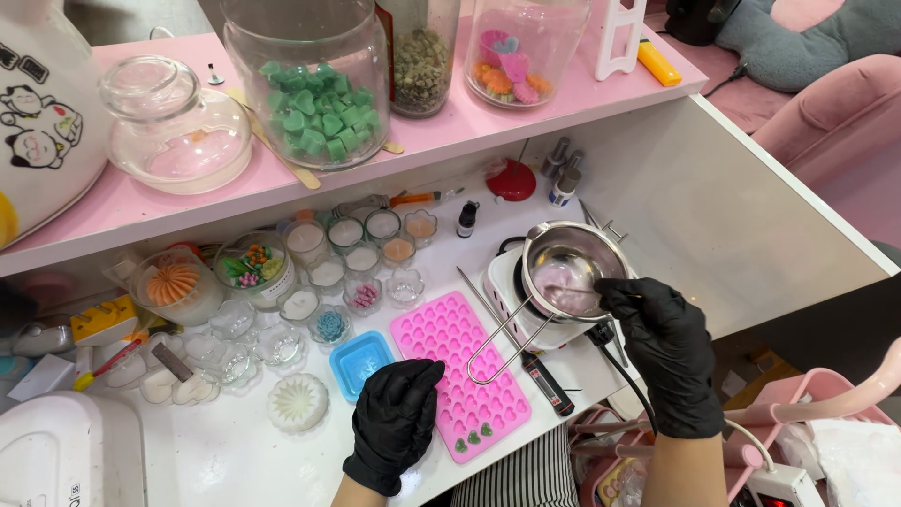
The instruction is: Melting pink wax in a small pot over a heater for candle making.
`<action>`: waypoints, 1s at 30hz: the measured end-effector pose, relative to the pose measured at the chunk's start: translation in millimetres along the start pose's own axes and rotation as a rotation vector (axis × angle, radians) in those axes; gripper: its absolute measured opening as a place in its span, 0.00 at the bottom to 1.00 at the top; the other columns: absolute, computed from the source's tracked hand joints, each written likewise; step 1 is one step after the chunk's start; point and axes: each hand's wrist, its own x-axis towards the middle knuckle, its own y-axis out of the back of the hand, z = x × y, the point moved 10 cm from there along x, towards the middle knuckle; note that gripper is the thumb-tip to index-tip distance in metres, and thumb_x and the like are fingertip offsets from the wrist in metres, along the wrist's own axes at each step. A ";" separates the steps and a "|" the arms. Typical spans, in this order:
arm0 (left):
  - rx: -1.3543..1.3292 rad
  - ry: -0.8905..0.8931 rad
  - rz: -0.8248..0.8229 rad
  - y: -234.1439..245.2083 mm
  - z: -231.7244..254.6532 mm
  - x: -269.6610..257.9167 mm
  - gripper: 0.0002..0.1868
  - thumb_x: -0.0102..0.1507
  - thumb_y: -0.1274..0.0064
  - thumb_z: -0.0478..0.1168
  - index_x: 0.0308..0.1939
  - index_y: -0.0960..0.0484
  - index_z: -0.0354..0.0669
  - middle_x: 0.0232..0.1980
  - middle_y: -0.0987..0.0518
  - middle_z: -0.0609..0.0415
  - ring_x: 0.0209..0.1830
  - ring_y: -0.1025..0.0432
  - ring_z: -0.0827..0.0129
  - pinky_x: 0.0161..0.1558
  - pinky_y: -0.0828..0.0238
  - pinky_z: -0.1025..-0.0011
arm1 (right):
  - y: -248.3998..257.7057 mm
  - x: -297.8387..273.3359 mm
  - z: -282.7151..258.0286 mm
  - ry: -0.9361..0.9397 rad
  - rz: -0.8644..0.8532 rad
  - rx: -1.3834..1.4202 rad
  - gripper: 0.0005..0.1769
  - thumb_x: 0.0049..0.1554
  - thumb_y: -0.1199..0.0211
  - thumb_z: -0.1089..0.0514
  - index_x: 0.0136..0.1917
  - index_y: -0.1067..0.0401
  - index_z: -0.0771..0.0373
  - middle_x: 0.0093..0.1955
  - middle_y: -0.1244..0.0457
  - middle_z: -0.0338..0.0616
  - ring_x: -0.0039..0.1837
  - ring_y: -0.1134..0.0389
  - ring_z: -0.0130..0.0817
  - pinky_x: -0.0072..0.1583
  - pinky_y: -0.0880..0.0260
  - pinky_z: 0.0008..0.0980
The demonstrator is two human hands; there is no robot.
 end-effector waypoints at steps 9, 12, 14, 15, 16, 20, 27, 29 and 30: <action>0.008 0.008 -0.010 -2.2 -1.3 -0.9 0.24 0.56 0.41 0.34 0.57 0.18 0.52 0.53 0.19 0.56 0.53 0.25 0.58 0.55 0.29 0.60 | 5.3 -3.7 12.0 -0.063 0.036 0.010 0.11 0.60 0.39 0.71 0.55 0.24 0.64 0.49 0.27 0.43 0.50 0.25 0.31 0.54 0.27 0.29; -0.011 0.030 -0.003 -1.5 -3.3 -1.4 0.23 0.56 0.41 0.34 0.56 0.18 0.53 0.54 0.19 0.57 0.54 0.25 0.59 0.54 0.28 0.61 | 8.0 -6.8 13.8 -0.009 0.032 0.020 0.12 0.58 0.39 0.71 0.55 0.25 0.65 0.51 0.28 0.44 0.53 0.25 0.31 0.55 0.27 0.28; 0.017 0.019 0.005 0.3 -1.2 -0.7 0.22 0.57 0.41 0.35 0.56 0.17 0.53 0.54 0.19 0.57 0.53 0.25 0.59 0.55 0.29 0.61 | 13.0 -8.3 19.5 -0.021 0.057 0.057 0.15 0.58 0.42 0.74 0.58 0.26 0.66 0.54 0.28 0.46 0.54 0.26 0.34 0.57 0.27 0.29; 0.015 0.019 0.004 0.1 -2.1 -1.1 0.22 0.57 0.41 0.35 0.56 0.17 0.53 0.54 0.19 0.57 0.53 0.25 0.59 0.55 0.29 0.61 | 11.6 -9.4 21.2 -0.022 0.057 0.056 0.15 0.58 0.42 0.74 0.58 0.26 0.66 0.54 0.28 0.46 0.54 0.26 0.34 0.57 0.27 0.29; 0.008 0.019 -0.003 -0.8 -2.9 -1.4 0.23 0.56 0.41 0.34 0.56 0.18 0.52 0.54 0.19 0.57 0.53 0.25 0.59 0.55 0.29 0.61 | 11.4 -10.6 21.3 -0.003 0.067 0.080 0.16 0.58 0.42 0.74 0.58 0.26 0.66 0.54 0.28 0.46 0.54 0.26 0.34 0.57 0.27 0.29; 0.006 0.031 -0.002 -0.5 -3.0 -1.0 0.23 0.55 0.41 0.34 0.55 0.18 0.53 0.54 0.19 0.57 0.54 0.25 0.58 0.54 0.28 0.61 | 7.3 -11.5 16.5 0.082 0.075 0.136 0.16 0.59 0.42 0.75 0.59 0.29 0.66 0.56 0.29 0.46 0.57 0.26 0.35 0.59 0.25 0.30; 0.028 0.016 0.003 0.6 -1.8 -0.5 0.23 0.56 0.41 0.34 0.56 0.18 0.53 0.53 0.19 0.57 0.53 0.25 0.59 0.54 0.28 0.61 | -3.9 -7.8 4.7 0.056 0.024 0.081 0.21 0.54 0.43 0.78 0.59 0.27 0.65 0.55 0.29 0.46 0.56 0.25 0.36 0.59 0.25 0.31; 0.019 0.022 0.003 0.5 -2.3 -0.5 0.23 0.56 0.41 0.34 0.55 0.17 0.53 0.53 0.19 0.57 0.53 0.25 0.59 0.54 0.28 0.61 | -6.0 -8.0 5.4 0.067 0.010 0.114 0.22 0.54 0.43 0.78 0.60 0.27 0.65 0.56 0.29 0.47 0.57 0.25 0.35 0.59 0.25 0.30; 0.018 0.022 0.002 0.1 -2.2 -0.9 0.23 0.56 0.41 0.34 0.55 0.17 0.53 0.53 0.19 0.57 0.53 0.25 0.59 0.54 0.28 0.61 | -5.8 -8.2 5.6 0.066 0.010 0.114 0.22 0.54 0.43 0.78 0.60 0.27 0.65 0.56 0.29 0.47 0.57 0.25 0.35 0.59 0.25 0.30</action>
